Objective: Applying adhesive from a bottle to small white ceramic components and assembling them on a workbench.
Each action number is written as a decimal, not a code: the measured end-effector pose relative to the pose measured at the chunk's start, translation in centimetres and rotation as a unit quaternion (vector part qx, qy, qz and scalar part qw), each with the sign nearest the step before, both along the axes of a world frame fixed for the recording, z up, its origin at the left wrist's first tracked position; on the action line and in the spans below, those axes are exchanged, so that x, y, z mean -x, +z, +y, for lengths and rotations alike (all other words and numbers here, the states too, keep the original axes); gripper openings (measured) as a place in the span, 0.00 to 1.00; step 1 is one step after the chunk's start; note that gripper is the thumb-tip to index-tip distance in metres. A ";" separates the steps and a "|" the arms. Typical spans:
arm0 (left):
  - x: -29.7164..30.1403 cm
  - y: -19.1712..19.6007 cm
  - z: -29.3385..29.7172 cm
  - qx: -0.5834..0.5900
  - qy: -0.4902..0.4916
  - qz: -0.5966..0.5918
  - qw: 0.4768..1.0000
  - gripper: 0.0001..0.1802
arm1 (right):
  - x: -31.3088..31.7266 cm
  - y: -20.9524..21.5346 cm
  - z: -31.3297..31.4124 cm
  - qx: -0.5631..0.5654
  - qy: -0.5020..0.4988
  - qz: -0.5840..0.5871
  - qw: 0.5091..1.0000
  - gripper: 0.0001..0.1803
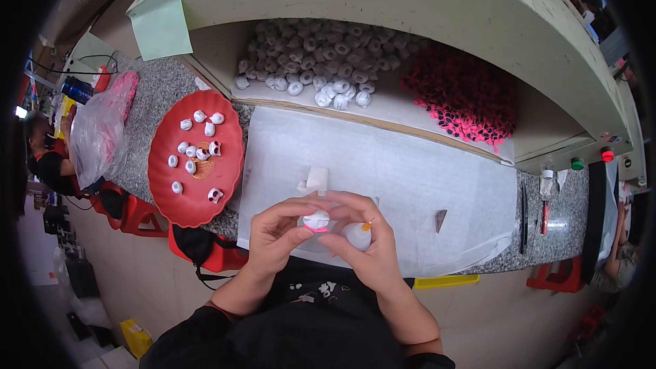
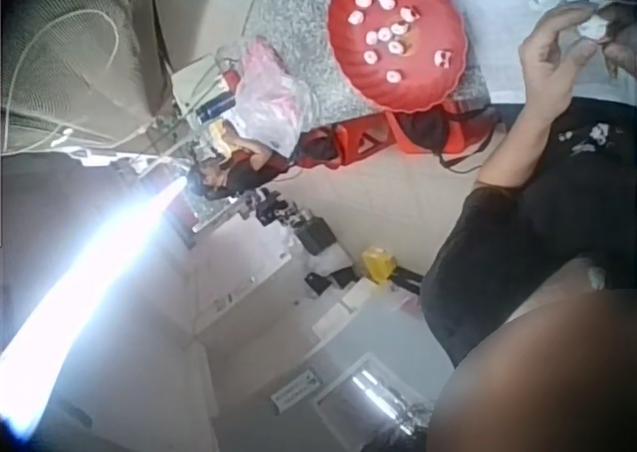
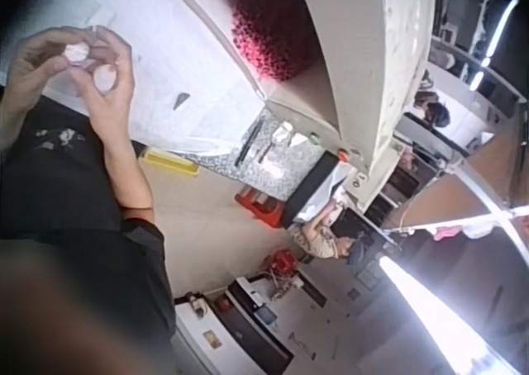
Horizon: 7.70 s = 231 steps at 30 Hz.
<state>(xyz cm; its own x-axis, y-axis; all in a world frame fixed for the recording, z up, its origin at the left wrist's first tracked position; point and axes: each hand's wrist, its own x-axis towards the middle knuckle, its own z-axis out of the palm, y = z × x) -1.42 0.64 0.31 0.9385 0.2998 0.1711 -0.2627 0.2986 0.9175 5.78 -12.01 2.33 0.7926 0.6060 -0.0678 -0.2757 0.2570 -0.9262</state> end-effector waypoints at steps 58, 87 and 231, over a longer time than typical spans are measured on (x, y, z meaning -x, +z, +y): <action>0.2 0.7 -0.3 -0.249 0.047 0.034 0.967 0.17 | -1.8 -0.1 -0.9 0.101 0.097 -0.083 0.987 0.07; 0.2 -1.0 -0.3 0.009 -0.032 -0.020 0.999 0.13 | 0.0 -1.4 -0.7 0.000 0.033 -0.010 0.999 0.12; 4.1 4.0 10.2 -0.622 0.263 0.233 0.700 0.16 | -1.4 -3.8 -3.5 0.057 0.029 0.016 0.998 0.26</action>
